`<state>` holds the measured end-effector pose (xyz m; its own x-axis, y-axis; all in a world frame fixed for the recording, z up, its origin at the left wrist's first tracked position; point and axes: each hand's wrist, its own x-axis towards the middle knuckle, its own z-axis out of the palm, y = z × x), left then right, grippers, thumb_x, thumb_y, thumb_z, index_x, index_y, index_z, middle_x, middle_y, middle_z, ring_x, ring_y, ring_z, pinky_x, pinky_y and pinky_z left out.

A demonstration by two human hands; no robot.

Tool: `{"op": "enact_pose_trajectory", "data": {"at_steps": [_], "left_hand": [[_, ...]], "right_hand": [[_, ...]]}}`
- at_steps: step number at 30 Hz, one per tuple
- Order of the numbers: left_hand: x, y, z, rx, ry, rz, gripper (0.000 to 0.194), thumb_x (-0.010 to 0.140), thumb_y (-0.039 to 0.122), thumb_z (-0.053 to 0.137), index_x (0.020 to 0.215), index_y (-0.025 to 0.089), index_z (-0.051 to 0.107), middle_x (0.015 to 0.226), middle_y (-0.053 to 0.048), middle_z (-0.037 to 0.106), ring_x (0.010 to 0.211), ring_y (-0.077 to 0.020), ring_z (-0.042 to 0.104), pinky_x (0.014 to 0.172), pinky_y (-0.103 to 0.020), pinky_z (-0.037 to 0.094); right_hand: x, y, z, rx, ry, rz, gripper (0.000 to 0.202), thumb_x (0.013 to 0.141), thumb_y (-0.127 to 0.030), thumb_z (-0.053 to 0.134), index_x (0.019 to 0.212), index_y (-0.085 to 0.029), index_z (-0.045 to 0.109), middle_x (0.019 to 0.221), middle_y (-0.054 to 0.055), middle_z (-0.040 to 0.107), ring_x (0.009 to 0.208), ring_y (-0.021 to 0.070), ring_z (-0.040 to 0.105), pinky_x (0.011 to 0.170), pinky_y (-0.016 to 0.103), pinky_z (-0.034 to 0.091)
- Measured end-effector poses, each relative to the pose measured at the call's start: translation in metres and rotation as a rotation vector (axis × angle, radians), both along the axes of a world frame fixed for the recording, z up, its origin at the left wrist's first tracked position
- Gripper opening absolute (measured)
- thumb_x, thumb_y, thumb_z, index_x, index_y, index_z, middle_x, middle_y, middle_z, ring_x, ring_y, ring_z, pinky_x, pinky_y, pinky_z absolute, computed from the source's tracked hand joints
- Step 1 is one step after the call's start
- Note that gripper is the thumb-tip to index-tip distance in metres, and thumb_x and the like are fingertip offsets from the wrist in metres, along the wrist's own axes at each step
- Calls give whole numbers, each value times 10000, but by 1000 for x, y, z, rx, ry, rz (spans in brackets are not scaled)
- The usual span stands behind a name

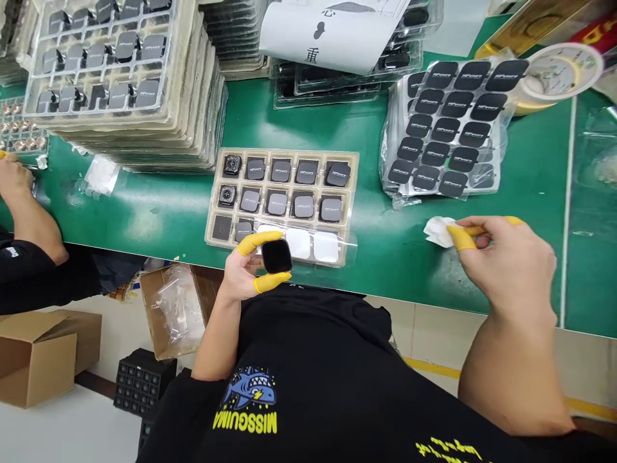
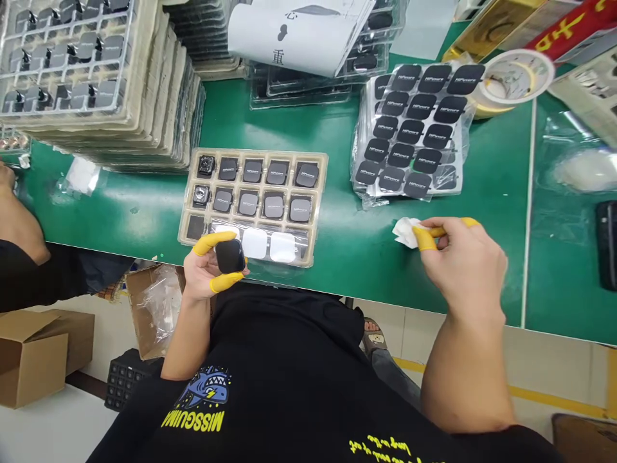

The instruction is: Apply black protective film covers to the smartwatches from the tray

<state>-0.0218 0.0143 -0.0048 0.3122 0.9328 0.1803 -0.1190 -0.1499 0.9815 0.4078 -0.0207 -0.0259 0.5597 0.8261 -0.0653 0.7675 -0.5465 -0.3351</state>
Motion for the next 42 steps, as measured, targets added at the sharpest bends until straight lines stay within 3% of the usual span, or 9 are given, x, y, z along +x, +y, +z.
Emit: {"op": "enact_pose_trajectory", "data": {"at_steps": [3, 6, 10, 15, 21, 26, 33, 38, 42], "left_hand": [[-1, -3, 5, 13, 31, 3, 677, 808, 424, 1006, 1406, 236, 751, 1041, -64, 817, 834, -202, 839, 723, -299, 744], [0, -8, 12, 25, 41, -10, 652, 823, 427, 998, 1404, 257, 756, 1061, -59, 830, 835, -194, 840, 727, -290, 744], [1, -11, 21, 92, 148, -71, 656, 831, 395, 995, 1425, 269, 748, 1111, -68, 857, 866, -194, 848, 743, -275, 737], [-8, -15, 27, 223, 244, -123, 632, 864, 382, 966, 1441, 257, 742, 1111, -93, 876, 906, -219, 863, 796, -295, 736], [-8, -13, 37, 437, 414, -175, 669, 884, 354, 941, 1501, 271, 695, 1070, -86, 887, 879, -240, 874, 798, -320, 737], [-6, -8, 46, 500, 464, -285, 722, 885, 301, 935, 1549, 271, 652, 1299, -145, 848, 1172, -306, 856, 1003, -414, 731], [-29, -10, 21, 141, 66, -233, 674, 806, 414, 1003, 1418, 284, 751, 1643, -208, 636, 1444, -415, 718, 1117, -558, 692], [-36, -13, 10, -179, -168, -273, 640, 794, 591, 970, 1306, 256, 779, 1569, -262, 689, 1420, -473, 729, 1046, -614, 699], [-40, -16, 8, -315, -183, -180, 722, 683, 749, 962, 1160, 238, 783, 1464, -270, 748, 1291, -486, 796, 973, -628, 714]], "right_hand": [[-17, -3, 3, 182, 15, 1, 134, 832, -313, 715, 935, -252, 773, 857, 61, 609, 801, 253, 574, 709, 403, 354], [-59, -13, 21, 435, 375, 97, 235, 946, -462, 703, 931, -239, 774, 932, 99, 715, 838, 253, 645, 743, 393, 465], [-124, -14, 48, 145, 1107, 420, 634, 982, -841, 636, 878, -243, 818, 895, 88, 760, 748, 212, 629, 721, 361, 519], [-149, -2, 60, 86, 1447, 291, 625, 876, -866, 767, 792, -248, 816, 807, 50, 747, 737, 190, 644, 715, 324, 509], [-143, 1, 62, -38, 1490, 311, 581, 811, -801, 876, 797, -223, 816, 882, 70, 803, 816, 212, 723, 776, 337, 556], [-144, 7, 65, -23, 1493, 321, 515, 811, -738, 915, 872, -234, 833, 789, 45, 795, 784, 215, 740, 811, 364, 603], [-132, 3, 73, 188, 1285, 495, 376, 964, -654, 814, 945, -286, 890, 1030, 86, 869, 970, 272, 818, 862, 398, 674], [-127, -4, 68, 381, 1013, 823, 230, 1055, -462, 745, 956, -305, 881, 899, 69, 835, 997, 261, 815, 906, 391, 664], [-131, -8, 62, 378, 913, 874, 236, 1060, -431, 719, 931, -288, 855, 937, 101, 817, 1132, 299, 793, 927, 409, 653]]}}
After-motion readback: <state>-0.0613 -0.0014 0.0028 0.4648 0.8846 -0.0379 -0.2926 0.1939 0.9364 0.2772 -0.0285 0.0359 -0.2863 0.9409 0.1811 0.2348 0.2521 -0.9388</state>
